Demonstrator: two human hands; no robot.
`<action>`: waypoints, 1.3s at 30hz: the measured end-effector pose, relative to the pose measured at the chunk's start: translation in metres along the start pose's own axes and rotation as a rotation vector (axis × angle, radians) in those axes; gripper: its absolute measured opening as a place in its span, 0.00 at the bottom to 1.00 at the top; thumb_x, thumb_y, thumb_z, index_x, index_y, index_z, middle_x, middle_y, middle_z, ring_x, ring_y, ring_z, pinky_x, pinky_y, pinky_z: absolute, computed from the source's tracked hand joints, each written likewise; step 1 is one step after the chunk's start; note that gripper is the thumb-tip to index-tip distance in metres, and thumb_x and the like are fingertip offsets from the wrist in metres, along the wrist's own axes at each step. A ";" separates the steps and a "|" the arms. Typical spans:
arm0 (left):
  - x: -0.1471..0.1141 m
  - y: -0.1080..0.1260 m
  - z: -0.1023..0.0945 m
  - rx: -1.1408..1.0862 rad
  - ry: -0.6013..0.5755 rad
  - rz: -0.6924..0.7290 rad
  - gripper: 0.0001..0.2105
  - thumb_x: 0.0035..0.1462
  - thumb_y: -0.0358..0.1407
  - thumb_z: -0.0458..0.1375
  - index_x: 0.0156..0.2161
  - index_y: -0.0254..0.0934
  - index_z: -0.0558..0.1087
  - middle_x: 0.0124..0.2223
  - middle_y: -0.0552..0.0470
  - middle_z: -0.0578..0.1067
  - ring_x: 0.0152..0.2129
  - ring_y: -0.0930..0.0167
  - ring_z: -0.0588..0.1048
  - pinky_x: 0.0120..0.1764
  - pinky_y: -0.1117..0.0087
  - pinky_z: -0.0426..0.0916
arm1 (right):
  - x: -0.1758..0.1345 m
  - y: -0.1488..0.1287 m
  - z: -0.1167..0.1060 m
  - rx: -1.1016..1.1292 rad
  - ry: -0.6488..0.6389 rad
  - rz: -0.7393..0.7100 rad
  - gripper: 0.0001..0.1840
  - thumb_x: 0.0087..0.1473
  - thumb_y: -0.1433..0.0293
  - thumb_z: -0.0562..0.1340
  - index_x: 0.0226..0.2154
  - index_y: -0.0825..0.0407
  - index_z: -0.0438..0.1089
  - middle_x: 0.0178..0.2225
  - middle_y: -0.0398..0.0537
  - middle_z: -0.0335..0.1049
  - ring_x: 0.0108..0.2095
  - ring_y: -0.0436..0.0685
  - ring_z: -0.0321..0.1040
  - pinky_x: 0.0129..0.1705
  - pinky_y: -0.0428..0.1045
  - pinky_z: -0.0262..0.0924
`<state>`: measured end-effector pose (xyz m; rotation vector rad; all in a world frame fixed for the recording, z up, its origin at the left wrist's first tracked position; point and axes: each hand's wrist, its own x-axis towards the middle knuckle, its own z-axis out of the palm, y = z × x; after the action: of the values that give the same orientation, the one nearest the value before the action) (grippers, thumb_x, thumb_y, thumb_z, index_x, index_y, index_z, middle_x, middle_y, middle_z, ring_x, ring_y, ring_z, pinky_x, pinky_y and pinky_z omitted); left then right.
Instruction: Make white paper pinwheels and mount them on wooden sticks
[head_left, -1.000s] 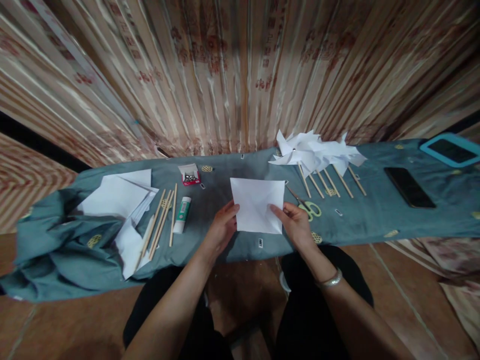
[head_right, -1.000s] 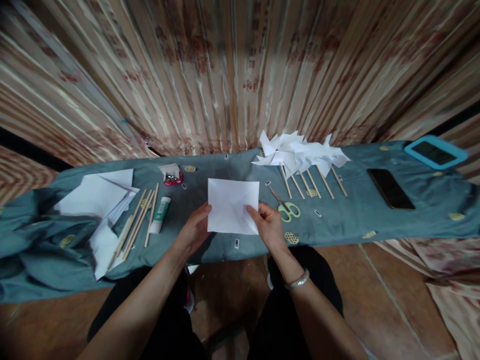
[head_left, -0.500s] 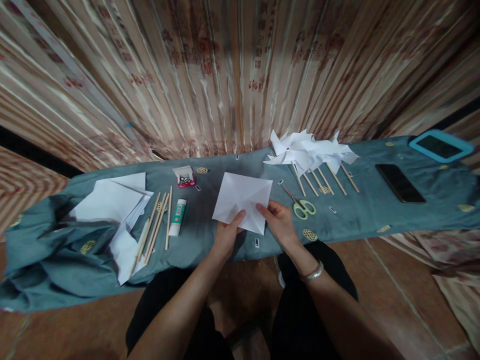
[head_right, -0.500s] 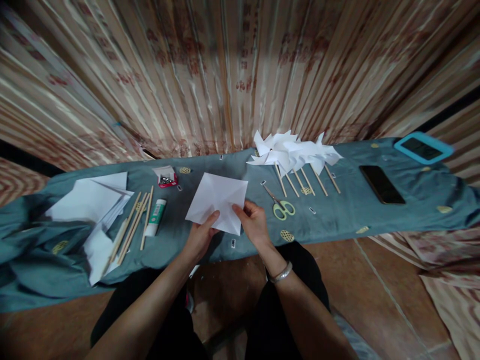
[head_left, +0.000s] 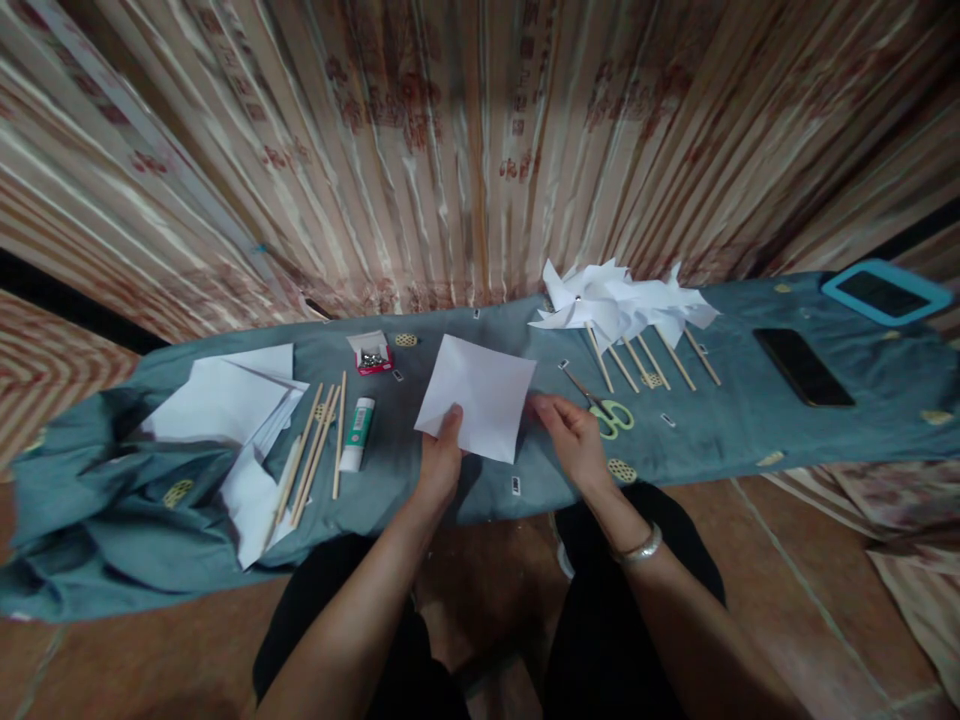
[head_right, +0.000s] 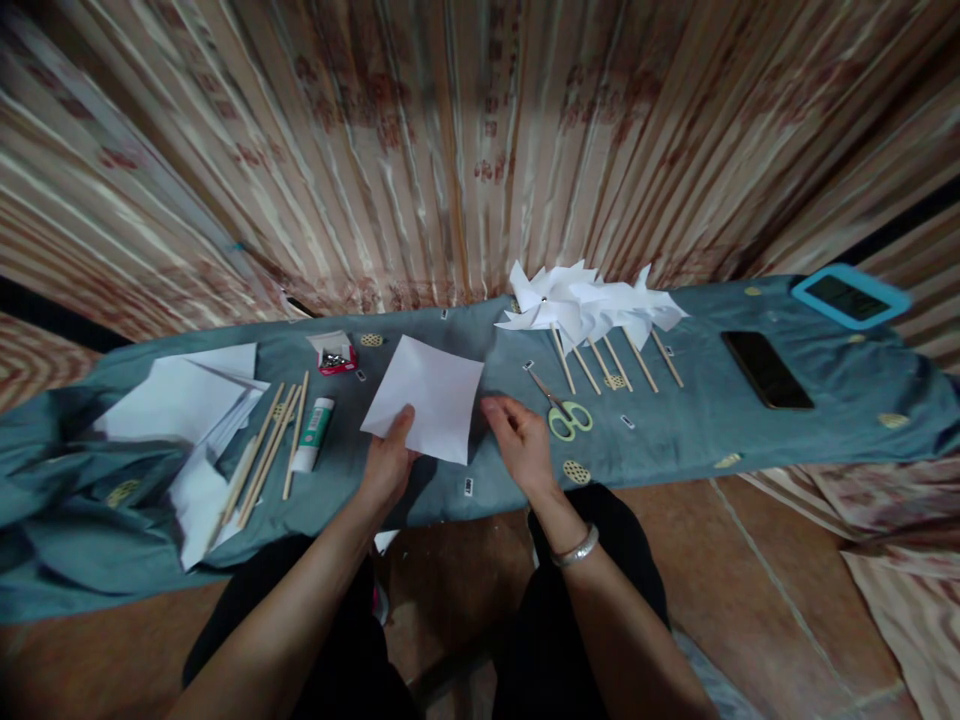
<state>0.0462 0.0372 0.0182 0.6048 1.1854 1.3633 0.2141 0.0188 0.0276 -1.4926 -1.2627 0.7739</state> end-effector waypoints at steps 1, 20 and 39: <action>0.002 0.001 -0.002 0.040 0.007 0.054 0.21 0.53 0.38 0.62 0.52 0.35 0.69 0.51 0.42 0.77 0.48 0.60 0.76 0.52 0.59 0.70 | 0.001 0.001 -0.007 -0.068 0.028 -0.024 0.22 0.58 0.53 0.56 0.34 0.53 0.77 0.29 0.47 0.77 0.30 0.55 0.70 0.35 0.49 0.63; 0.025 0.005 -0.012 0.178 -0.012 0.148 0.18 0.37 0.35 0.69 0.37 0.36 0.75 0.41 0.45 0.80 0.39 0.61 0.78 0.50 0.57 0.70 | -0.005 0.030 -0.080 -1.089 0.075 -0.070 0.19 0.56 0.69 0.57 0.48 0.60 0.71 0.39 0.64 0.77 0.39 0.67 0.73 0.42 0.57 0.64; 0.041 0.039 -0.016 -0.122 0.013 0.180 0.28 0.35 0.31 0.69 0.47 0.37 0.72 0.47 0.48 0.78 0.45 0.63 0.76 0.55 0.57 0.67 | -0.034 0.000 -0.017 0.430 -0.490 0.444 0.24 0.36 0.61 0.76 0.39 0.49 0.79 0.28 0.42 0.75 0.26 0.47 0.67 0.27 0.43 0.62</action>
<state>0.0083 0.0781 0.0358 0.6277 1.0687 1.5820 0.2207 -0.0182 0.0289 -1.2718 -1.0136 1.6708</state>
